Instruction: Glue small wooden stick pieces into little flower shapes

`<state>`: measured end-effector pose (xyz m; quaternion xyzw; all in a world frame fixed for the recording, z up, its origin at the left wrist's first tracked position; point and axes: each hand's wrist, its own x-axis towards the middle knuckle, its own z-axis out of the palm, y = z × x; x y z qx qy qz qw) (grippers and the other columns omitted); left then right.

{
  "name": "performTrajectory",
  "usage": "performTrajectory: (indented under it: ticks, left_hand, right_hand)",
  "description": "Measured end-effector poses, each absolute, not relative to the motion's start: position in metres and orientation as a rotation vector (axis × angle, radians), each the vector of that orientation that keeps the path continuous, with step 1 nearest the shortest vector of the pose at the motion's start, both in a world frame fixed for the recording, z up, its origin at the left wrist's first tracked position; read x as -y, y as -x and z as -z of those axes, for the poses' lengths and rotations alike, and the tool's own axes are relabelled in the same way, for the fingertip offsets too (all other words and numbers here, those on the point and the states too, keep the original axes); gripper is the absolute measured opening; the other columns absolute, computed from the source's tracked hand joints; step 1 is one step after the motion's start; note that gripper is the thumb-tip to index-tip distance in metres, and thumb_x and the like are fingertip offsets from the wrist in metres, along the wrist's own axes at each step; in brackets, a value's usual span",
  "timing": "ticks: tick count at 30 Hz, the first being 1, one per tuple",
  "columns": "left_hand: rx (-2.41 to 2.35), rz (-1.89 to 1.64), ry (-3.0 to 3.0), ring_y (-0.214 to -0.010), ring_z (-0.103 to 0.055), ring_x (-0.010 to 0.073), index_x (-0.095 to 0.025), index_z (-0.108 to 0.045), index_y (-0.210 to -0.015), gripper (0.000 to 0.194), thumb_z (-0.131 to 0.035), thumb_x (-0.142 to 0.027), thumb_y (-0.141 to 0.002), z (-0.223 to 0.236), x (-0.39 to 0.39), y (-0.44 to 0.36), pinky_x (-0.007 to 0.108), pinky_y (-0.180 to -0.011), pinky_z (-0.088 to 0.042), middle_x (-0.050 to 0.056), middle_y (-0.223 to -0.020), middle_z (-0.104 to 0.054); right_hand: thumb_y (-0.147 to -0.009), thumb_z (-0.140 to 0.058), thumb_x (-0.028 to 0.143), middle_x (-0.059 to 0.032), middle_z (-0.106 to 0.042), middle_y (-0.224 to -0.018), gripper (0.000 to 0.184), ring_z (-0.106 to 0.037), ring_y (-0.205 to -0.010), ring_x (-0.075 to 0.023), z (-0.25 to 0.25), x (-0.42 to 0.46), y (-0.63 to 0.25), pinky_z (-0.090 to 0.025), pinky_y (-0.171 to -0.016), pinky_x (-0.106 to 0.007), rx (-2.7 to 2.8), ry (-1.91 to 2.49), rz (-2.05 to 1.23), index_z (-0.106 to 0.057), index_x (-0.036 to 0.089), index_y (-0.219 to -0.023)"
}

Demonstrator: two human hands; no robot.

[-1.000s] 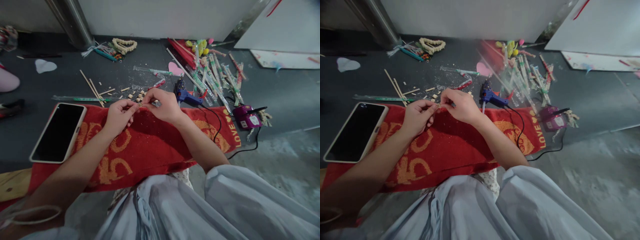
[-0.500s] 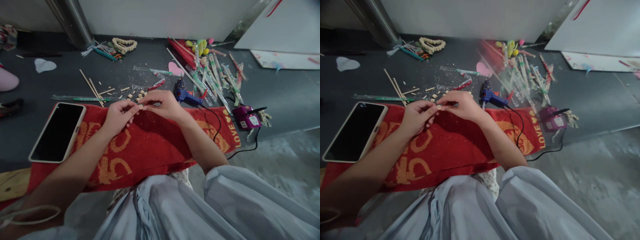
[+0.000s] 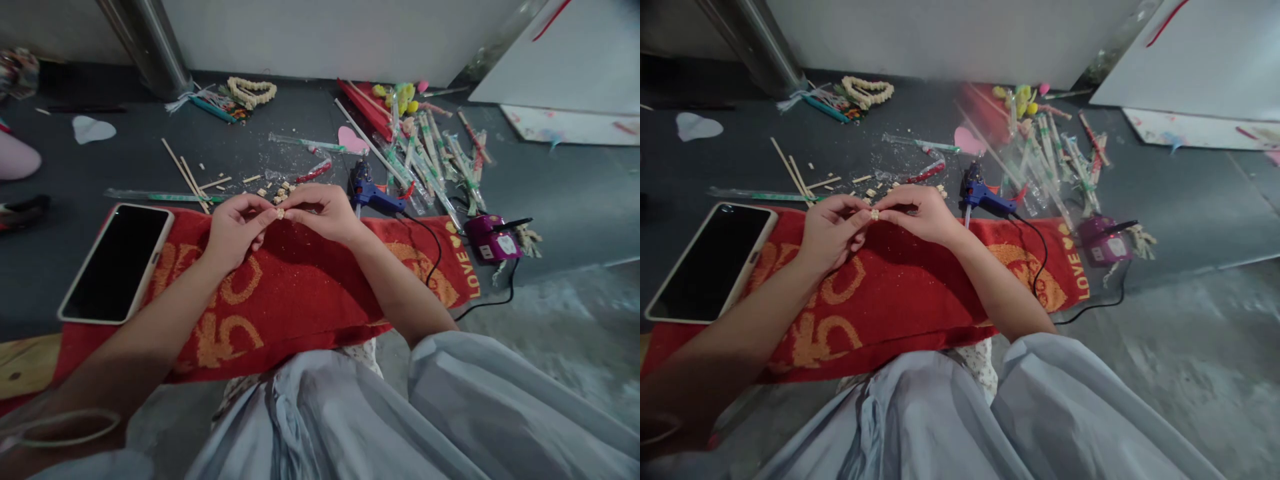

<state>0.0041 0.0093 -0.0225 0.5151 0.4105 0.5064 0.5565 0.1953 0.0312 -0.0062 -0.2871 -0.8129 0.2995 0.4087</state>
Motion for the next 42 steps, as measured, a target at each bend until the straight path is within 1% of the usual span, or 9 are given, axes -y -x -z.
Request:
performTrajectory:
  ticks: [4,7,10,14,18,21,28,34,42]
  left_hand:
    - [-1.016,-1.302,-1.288,-0.038,-0.050,0.0067,-0.022,-0.072,-0.075,0.027,-0.083,-0.046,-0.072,0.026,-0.009,-0.003,0.017,-0.029,-0.033,-0.002,-0.056,-0.059]
    - [-1.004,-1.360,-1.351,-0.043,-0.056,0.0077,-0.024,-0.075,-0.080,0.024,-0.082,-0.046,-0.073,0.025,-0.007,-0.003,0.018,-0.031,-0.038,0.001,-0.066,-0.066]
    - [-1.004,-1.374,-1.419,-0.048,-0.060,0.0076,-0.024,-0.076,-0.082,0.021,-0.085,-0.040,-0.071,0.021,-0.004,-0.004,0.018,-0.035,-0.044,0.001,-0.075,-0.068]
    - [-1.057,-1.444,-1.464,-0.047,-0.061,0.0063,-0.019,-0.074,-0.076,0.024,-0.088,-0.038,-0.068,0.017,-0.001,-0.006,0.016,-0.036,-0.046,0.001,-0.079,-0.069]
    - [-1.002,-1.519,-1.487,-0.047,-0.062,0.0073,-0.020,-0.075,-0.072,0.019,-0.086,-0.036,-0.069,0.016,0.001,-0.005,0.016,-0.037,-0.047,0.001,-0.075,-0.069]
    - [-1.022,-1.497,-1.502,-0.047,-0.062,0.0078,-0.021,-0.075,-0.072,0.018,-0.086,-0.034,-0.070,0.017,0.002,-0.005,0.017,-0.037,-0.046,0.001,-0.075,-0.070]
    - [-0.951,-1.552,-1.572,-0.046,-0.062,0.0073,-0.022,-0.076,-0.075,0.010,-0.083,-0.030,-0.074,0.021,0.002,-0.005,0.016,-0.036,-0.047,0.000,-0.074,-0.070]
    - [-1.027,-1.530,-1.702,-0.046,-0.061,0.0075,-0.021,-0.074,-0.074,0.012,-0.080,-0.030,-0.077,0.023,0.002,-0.003,0.016,-0.037,-0.048,0.000,-0.074,-0.071]
    - [-1.008,-1.518,-1.740,-0.045,-0.060,0.0061,-0.020,-0.072,-0.083,0.007,-0.075,-0.026,-0.082,0.023,0.002,-0.001,0.017,-0.038,-0.048,0.001,-0.082,-0.068]
  right_hand:
    - [-0.094,-0.054,0.054,-0.0034,-0.073,-0.085,0.042,-0.062,-0.075,-0.0093,0.009,-0.029,-0.191,-0.049,-0.069,-0.023,2.033,0.800,-0.692,-0.074,0.017,-0.093]
    - [-0.095,-0.055,0.052,-0.0029,-0.073,-0.085,0.039,-0.062,-0.076,-0.0092,0.009,-0.028,-0.191,-0.048,-0.070,-0.023,2.006,0.832,-0.640,-0.074,0.017,-0.093]
    - [-0.095,-0.055,0.050,-0.0027,-0.074,-0.085,0.037,-0.064,-0.076,-0.0095,0.010,-0.028,-0.189,-0.049,-0.071,-0.024,1.992,0.834,-0.584,-0.074,0.018,-0.092]
    - [-0.096,-0.055,0.047,-0.0019,-0.074,-0.082,0.036,-0.065,-0.075,-0.0093,0.012,-0.027,-0.186,-0.050,-0.072,-0.024,1.991,0.751,-0.502,-0.074,0.018,-0.090]
    - [-0.097,-0.053,0.048,-0.0021,-0.074,-0.081,0.037,-0.067,-0.077,-0.0102,0.015,-0.027,-0.185,-0.051,-0.073,-0.025,2.002,0.714,-0.438,-0.073,0.019,-0.089]
    - [-0.098,-0.051,0.049,-0.0022,-0.074,-0.081,0.039,-0.066,-0.076,-0.0103,0.017,-0.028,-0.185,-0.050,-0.072,-0.025,2.008,0.707,-0.420,-0.072,0.019,-0.089]
    - [-0.097,-0.058,0.038,-0.0018,-0.073,-0.077,0.029,-0.067,-0.074,-0.0090,0.018,-0.028,-0.184,-0.050,-0.069,-0.022,1.959,0.601,-0.363,-0.072,0.016,-0.085]
    - [-0.092,-0.066,0.033,-0.0019,-0.073,-0.072,0.022,-0.065,-0.067,-0.0083,0.017,-0.027,-0.183,-0.050,-0.065,-0.020,1.910,0.566,-0.357,-0.073,0.015,-0.081]
    - [-0.094,-0.061,0.040,-0.0016,-0.074,-0.082,0.026,-0.066,-0.074,-0.0095,0.012,-0.028,-0.191,-0.050,-0.070,-0.023,2.016,0.668,-0.437,-0.076,0.019,-0.090]
